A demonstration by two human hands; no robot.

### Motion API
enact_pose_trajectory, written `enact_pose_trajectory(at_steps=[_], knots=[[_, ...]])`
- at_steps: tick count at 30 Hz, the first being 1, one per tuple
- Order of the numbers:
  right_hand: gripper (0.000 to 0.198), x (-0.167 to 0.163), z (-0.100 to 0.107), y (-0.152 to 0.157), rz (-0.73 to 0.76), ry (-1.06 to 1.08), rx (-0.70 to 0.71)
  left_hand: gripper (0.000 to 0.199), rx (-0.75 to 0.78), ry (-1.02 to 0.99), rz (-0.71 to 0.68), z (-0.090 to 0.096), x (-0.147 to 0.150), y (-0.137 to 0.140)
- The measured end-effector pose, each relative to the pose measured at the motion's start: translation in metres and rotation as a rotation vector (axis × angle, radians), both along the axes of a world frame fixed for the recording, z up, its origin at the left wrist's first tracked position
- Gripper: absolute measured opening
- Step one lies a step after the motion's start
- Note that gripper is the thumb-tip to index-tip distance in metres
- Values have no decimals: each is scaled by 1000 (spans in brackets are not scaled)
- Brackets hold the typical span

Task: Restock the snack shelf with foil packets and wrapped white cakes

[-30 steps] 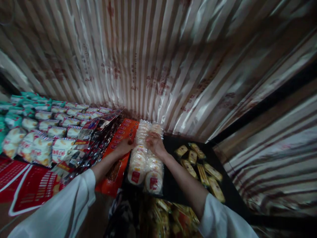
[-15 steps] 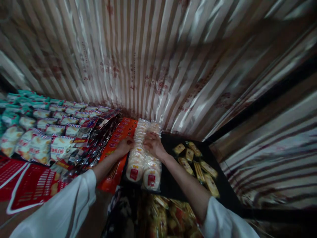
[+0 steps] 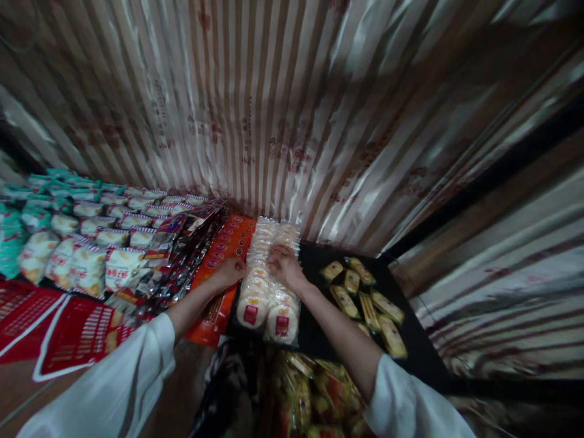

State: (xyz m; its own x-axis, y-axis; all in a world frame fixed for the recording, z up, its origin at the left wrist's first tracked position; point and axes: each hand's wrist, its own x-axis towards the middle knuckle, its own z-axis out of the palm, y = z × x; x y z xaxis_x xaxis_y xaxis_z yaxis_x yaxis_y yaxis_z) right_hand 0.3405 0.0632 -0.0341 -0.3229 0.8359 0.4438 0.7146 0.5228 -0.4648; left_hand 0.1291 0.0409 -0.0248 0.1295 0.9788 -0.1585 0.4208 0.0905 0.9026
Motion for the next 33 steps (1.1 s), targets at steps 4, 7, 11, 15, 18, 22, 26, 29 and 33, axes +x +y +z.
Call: enact_pose_trajectory(at_steps=[4, 7, 11, 15, 18, 22, 26, 29, 33], knots=[[8, 2, 11, -15, 18, -37, 6, 10, 94, -17, 19, 1, 6, -3], [7, 3, 18, -25, 57, -104, -27, 10, 144, -78, 39, 1, 10, -5], [2, 1, 22, -29, 76, -145, -84, 9, 107, -159, 81, -2, 16, -6], [4, -2, 20, -26, 56, -107, -102, 13, 131, -13, 172, -2, 13, -9], [4, -3, 17, -26, 23, -80, -96, 23, 100, 224, 173, 3, 5, -15], [4, -2, 11, -25, 17, -75, -99, 23, 53, 284, 24, 6, 0, -28], [5, -2, 7, -26, -16, -55, -83, 11, 33, 252, 5, 1, 4, -34], [8, -2, 10, -31, -1, -41, -25, 8, 33, 252, 17, -2, 9, -34], [6, -1, 20, -44, 48, -59, 30, 6, 39, 260, 77, 0, 10, -34]])
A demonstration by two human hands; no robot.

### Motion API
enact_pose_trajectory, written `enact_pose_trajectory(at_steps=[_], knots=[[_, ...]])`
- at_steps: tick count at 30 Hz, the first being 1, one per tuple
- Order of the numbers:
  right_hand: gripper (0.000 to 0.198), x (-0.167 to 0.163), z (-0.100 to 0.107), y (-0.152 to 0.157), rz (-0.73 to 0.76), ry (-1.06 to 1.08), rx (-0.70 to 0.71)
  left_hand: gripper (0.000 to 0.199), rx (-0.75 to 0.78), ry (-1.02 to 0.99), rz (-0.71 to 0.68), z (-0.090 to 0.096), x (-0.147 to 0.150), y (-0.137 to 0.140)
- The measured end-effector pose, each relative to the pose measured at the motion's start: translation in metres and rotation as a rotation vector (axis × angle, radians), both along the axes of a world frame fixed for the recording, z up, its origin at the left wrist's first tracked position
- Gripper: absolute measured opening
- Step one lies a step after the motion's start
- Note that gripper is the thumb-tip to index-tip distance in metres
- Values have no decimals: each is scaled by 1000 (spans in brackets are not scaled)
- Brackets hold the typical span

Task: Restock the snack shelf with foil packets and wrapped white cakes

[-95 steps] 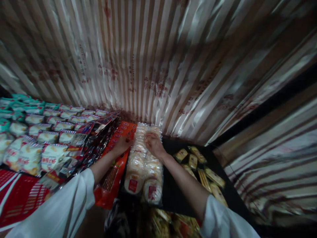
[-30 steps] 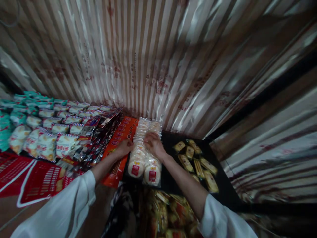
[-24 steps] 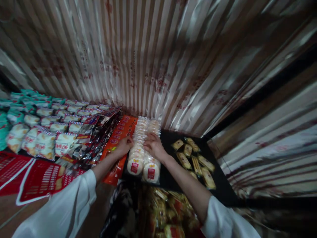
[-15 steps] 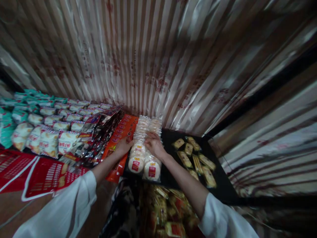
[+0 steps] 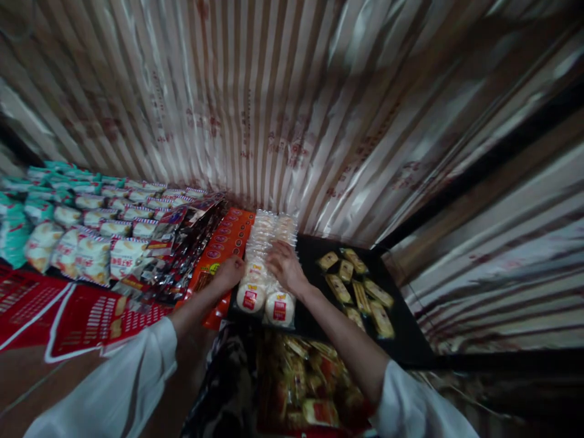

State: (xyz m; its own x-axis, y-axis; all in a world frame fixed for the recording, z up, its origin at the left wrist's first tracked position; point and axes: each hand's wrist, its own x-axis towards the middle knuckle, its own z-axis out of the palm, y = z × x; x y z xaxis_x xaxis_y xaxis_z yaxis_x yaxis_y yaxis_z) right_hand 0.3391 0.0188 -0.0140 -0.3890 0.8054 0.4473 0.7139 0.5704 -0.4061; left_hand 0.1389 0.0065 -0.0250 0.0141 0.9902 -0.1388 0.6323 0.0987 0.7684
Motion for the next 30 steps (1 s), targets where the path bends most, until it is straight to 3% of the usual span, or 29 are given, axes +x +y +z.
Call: enact_pose_trajectory(at_steps=[6, 14, 18, 21, 24, 30], knots=[[8, -1, 3, -15, 57, -104, -35, 6, -8, 4, 7, 1, -2, -1], [4, -6, -3, -14, 2, -146, -80, 7, 48, -90, -13, -9, -1, -3], [7, -8, -1, -9, -4, -121, -63, 10, 77, -156, 45, -6, -1, -4], [9, -8, 0, -6, -26, -110, -48, 19, 78, -94, 85, -2, -3, -7], [9, -9, -1, -6, -28, -102, -54, 27, 9, -37, 35, -3, -7, -13], [6, -9, -1, -13, 9, -5, -21, 13, -24, -203, -30, -11, -9, -18]])
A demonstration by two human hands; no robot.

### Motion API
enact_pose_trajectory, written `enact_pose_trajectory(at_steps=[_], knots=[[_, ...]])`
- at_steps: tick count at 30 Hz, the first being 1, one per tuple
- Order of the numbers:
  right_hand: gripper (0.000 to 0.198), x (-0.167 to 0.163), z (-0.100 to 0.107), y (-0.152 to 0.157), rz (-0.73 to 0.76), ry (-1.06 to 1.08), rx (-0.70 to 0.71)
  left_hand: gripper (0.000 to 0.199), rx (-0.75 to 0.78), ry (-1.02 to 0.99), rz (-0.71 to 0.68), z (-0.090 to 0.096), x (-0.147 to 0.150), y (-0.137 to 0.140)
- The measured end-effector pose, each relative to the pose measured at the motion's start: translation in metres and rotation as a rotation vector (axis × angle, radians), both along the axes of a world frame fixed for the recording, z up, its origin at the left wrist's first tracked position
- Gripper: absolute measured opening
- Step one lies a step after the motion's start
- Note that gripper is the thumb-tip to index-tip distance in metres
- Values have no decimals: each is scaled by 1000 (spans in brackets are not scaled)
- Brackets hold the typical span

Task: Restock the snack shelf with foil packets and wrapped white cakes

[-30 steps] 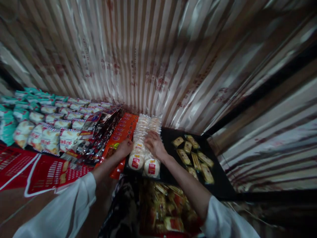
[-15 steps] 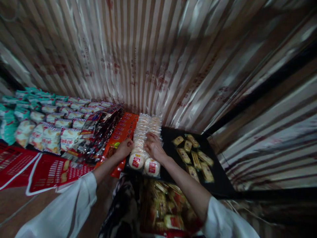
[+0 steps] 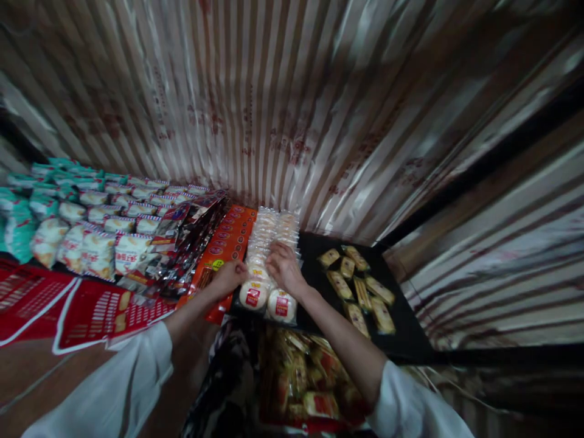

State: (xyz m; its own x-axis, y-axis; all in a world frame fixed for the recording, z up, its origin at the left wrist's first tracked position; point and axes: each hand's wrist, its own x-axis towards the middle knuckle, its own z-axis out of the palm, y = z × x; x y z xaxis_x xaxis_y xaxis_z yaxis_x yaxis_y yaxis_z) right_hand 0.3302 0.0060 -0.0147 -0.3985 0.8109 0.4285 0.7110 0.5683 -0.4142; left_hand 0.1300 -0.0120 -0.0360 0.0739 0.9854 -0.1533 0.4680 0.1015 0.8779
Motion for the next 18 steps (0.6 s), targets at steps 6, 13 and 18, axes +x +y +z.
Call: enact_pose_trajectory(at_steps=[6, 13, 18], knots=[[8, 5, 1, -10, 57, -59, -54, 8, 44, -225, 60, -1, 8, 0], [6, 1, 1, -9, 54, -77, -64, 6, 112, -61, 84, 8, 8, -3], [3, -2, -2, -12, 32, -34, -60, 2, 295, 358, -27, 17, 4, -18]])
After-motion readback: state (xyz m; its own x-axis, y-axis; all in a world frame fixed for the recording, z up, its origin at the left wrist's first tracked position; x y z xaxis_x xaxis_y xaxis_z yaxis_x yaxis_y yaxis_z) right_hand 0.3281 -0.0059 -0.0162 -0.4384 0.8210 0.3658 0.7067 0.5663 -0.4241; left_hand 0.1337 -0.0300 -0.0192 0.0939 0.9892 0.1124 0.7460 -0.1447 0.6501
